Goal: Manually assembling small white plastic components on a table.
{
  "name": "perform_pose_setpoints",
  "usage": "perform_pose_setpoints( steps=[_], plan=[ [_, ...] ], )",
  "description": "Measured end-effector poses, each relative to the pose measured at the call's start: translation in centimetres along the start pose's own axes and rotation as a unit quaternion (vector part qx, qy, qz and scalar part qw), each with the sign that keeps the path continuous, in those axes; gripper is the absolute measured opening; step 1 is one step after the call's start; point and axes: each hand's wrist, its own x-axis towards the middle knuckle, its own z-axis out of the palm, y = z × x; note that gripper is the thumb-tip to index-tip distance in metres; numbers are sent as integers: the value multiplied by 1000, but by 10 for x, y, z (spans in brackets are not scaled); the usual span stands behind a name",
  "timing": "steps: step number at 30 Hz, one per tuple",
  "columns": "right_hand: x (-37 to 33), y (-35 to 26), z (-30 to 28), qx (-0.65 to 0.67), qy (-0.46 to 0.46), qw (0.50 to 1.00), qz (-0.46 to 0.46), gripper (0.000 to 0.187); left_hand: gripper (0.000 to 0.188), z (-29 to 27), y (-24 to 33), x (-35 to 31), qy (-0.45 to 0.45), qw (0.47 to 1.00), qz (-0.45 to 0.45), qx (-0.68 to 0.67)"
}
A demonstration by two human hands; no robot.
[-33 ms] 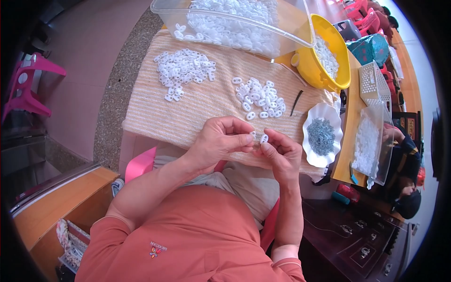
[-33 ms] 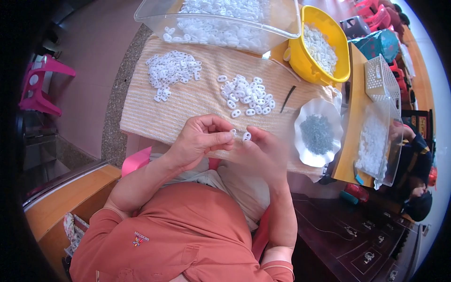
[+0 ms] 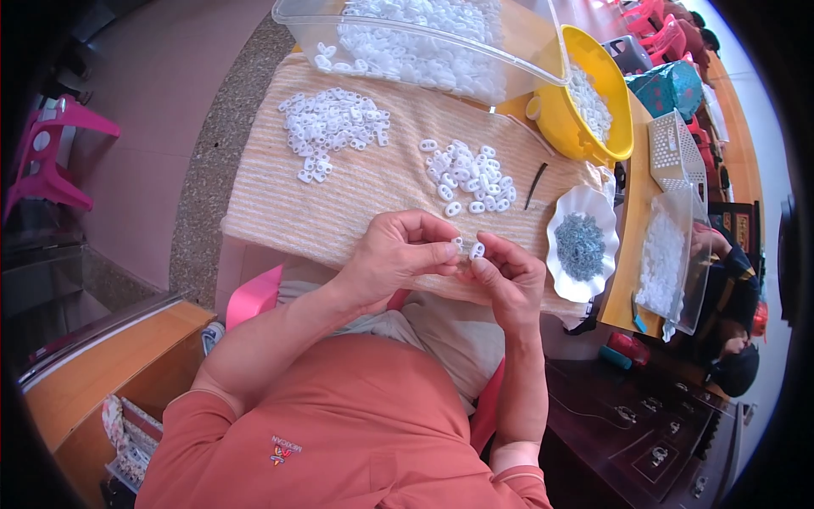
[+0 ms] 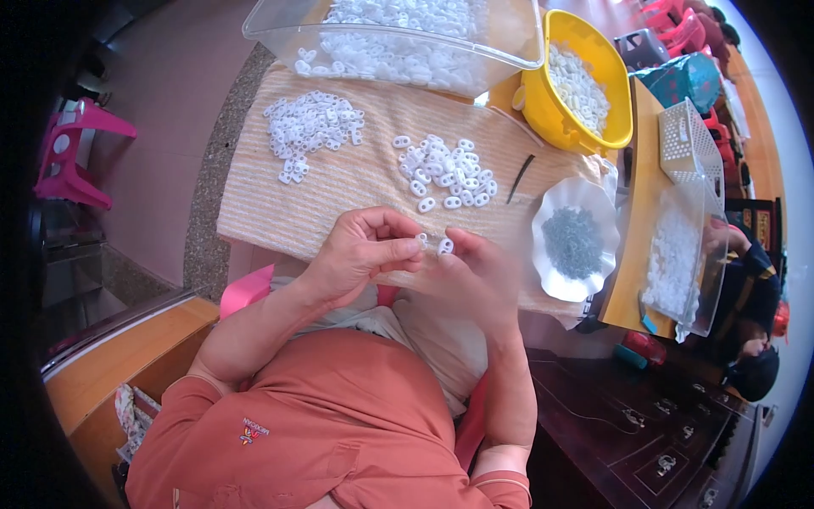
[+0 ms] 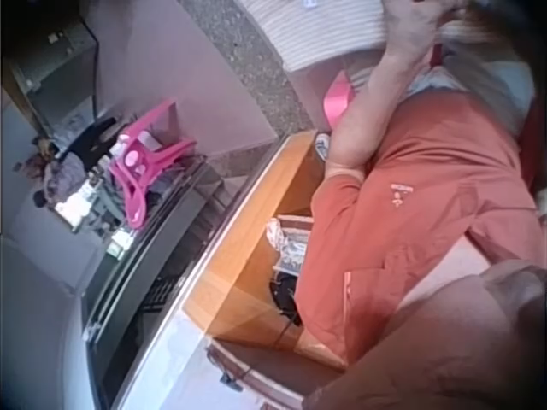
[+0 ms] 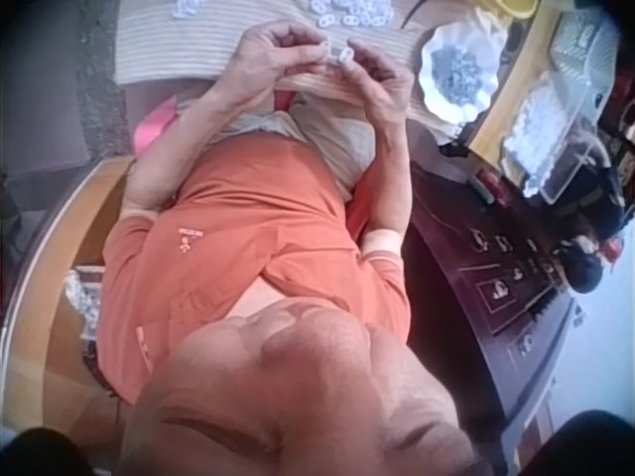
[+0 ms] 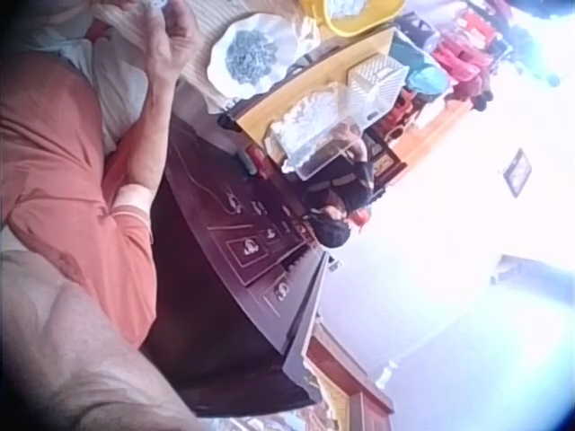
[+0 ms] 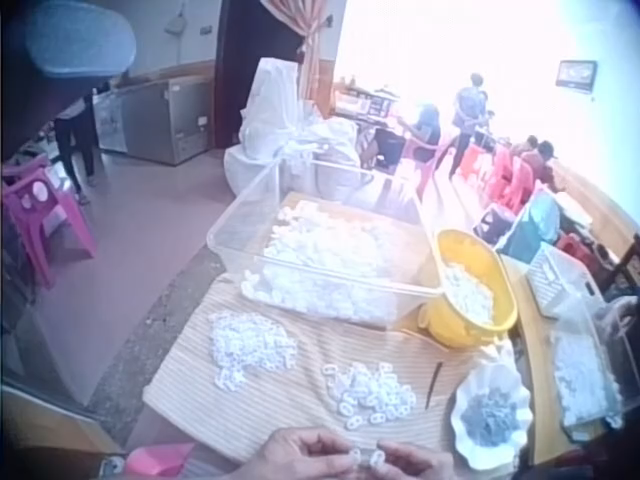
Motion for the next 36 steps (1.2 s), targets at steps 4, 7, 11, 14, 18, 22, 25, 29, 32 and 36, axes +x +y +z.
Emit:
perform_pose_setpoints(
  steps=[4,7,11,14,18,22,25,29,32,36],
  plan=[
    [0,1,1,22,5,1000,-9,32,14,2,0,0,-5,1000,-11,0],
    [0,0,1,31,0,1000,-2,31,14,3,2,-1,-6,1000,-15,-2],
    [-1,3,-1,23,-1,1000,-11,32,13,2,0,-1,-8,1000,-12,7],
    [-2,4,0,29,2,999,-12,33,13,2,0,0,-11,1000,-8,15],
    [-3,3,2,35,7,999,-13,33,13,3,0,0,-10,1000,-14,7],
    [-3,5,0,27,2,999,-22,33,14,4,1,-1,-6,1000,-18,-2],
    [-4,6,-2,15,7,999,-30,32,13,3,0,0,-7,1000,-12,16],
    [-4,7,-3,15,5,999,-28,32,13,3,0,-1,-5,1000,-20,16],
    [-4,6,-1,20,5,999,-29,32,12,3,0,-1,-4,1000,-24,15],
    [-4,9,-2,29,1,999,-45,33,13,3,-1,-1,-9,999,-22,21]
  ],
)
